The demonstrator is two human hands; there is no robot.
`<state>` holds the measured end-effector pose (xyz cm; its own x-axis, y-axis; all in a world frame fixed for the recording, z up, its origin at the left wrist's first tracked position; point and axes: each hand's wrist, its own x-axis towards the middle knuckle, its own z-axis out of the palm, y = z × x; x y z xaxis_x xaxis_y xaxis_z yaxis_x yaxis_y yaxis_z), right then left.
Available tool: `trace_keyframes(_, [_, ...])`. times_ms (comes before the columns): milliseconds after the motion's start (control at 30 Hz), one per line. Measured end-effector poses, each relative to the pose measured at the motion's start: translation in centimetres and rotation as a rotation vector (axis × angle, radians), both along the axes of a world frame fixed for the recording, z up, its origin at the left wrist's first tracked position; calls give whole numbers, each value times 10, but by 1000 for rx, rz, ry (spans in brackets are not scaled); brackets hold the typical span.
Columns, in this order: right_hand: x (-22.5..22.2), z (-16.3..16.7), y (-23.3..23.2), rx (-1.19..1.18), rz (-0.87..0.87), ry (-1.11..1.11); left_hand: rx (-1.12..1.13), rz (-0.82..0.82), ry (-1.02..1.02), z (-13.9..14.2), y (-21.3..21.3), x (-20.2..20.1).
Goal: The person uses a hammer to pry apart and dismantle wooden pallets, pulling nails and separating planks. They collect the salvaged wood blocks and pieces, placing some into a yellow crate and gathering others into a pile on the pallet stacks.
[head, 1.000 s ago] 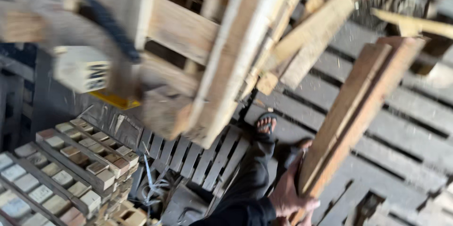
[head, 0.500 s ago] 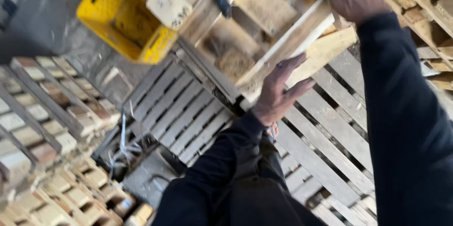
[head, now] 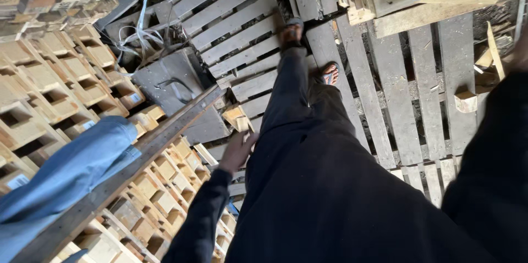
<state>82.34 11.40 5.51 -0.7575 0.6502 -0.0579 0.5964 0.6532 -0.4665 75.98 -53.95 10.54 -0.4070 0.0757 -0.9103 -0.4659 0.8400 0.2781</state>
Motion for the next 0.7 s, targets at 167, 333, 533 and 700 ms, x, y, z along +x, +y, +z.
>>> trace_keyframes(167, [168,-29,-249,-1015,-213,-753,229,269,150,-5,-82,50])
trace_keyframes(333, [194,-9,-337,-858,-427,-332,689,954,-25,-42,-119,-40])
trace_keyframes(533, [82,38,-387,-1494,-905,-109,269,470,-627,-28,-207,-219])
trace_keyframes(700, [92,97,-494,-1363,-314,-321,733,-701,-166,-1,-253,-280])
